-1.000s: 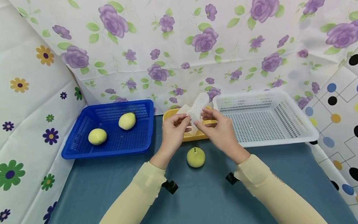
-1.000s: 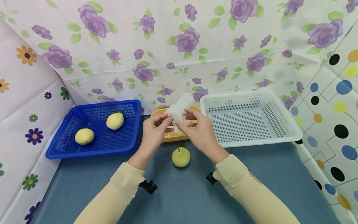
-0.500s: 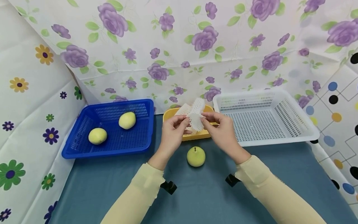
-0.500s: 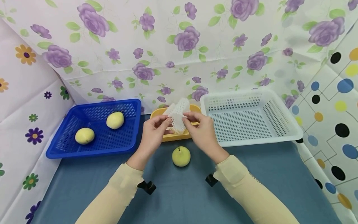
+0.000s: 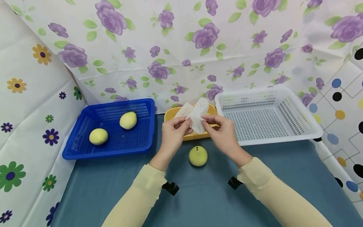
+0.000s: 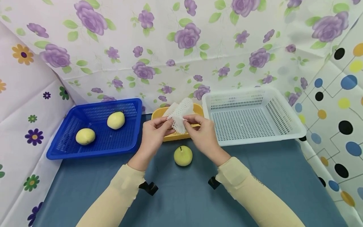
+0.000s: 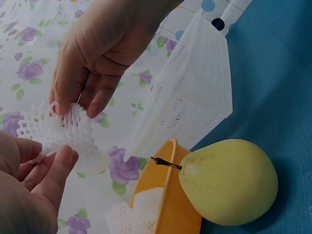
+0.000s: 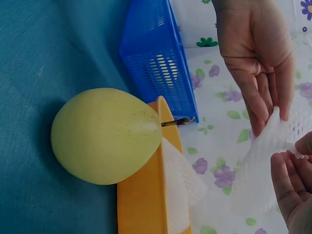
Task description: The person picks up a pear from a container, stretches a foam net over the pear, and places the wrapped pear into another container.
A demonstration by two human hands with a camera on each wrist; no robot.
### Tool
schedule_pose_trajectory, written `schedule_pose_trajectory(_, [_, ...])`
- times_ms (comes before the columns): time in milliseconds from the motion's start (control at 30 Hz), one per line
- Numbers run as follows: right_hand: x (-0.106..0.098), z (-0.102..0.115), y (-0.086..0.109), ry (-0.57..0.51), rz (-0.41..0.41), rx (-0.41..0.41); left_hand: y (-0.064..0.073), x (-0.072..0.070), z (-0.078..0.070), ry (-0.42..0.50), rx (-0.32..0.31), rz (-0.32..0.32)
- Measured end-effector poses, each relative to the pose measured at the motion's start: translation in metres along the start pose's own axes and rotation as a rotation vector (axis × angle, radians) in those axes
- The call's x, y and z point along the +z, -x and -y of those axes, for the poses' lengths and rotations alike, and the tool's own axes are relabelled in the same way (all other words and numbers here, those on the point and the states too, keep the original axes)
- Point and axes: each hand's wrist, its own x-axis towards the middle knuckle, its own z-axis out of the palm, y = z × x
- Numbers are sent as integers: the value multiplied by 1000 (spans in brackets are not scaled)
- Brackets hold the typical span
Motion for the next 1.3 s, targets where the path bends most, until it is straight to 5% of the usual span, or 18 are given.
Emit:
schedule_pose_trajectory(233, [-3,-6,3,-11,20,14,-5,-6,17,33,40,-72])
schedule_pose_trajectory(533, [-4,-3,6,-11,69,20,-2,-11,19,3,34,-107])
schedule_pose_trajectory(867, [7,-29,4,8,72,36,5,-6,21,6,102,19])
schedule_pose_trajectory(1000, [7,-31,1,-141,99,147,3,-8,23,49,22,59])
schedule_pose_trajectory(1167, [1,-28,-4,-494,141,423,-3,-19,27,146,-166,100])
schedule_pose_trajectory(1300, [-9,-28,-9,-818,196,573,-3,-27,32,151,-222,196])
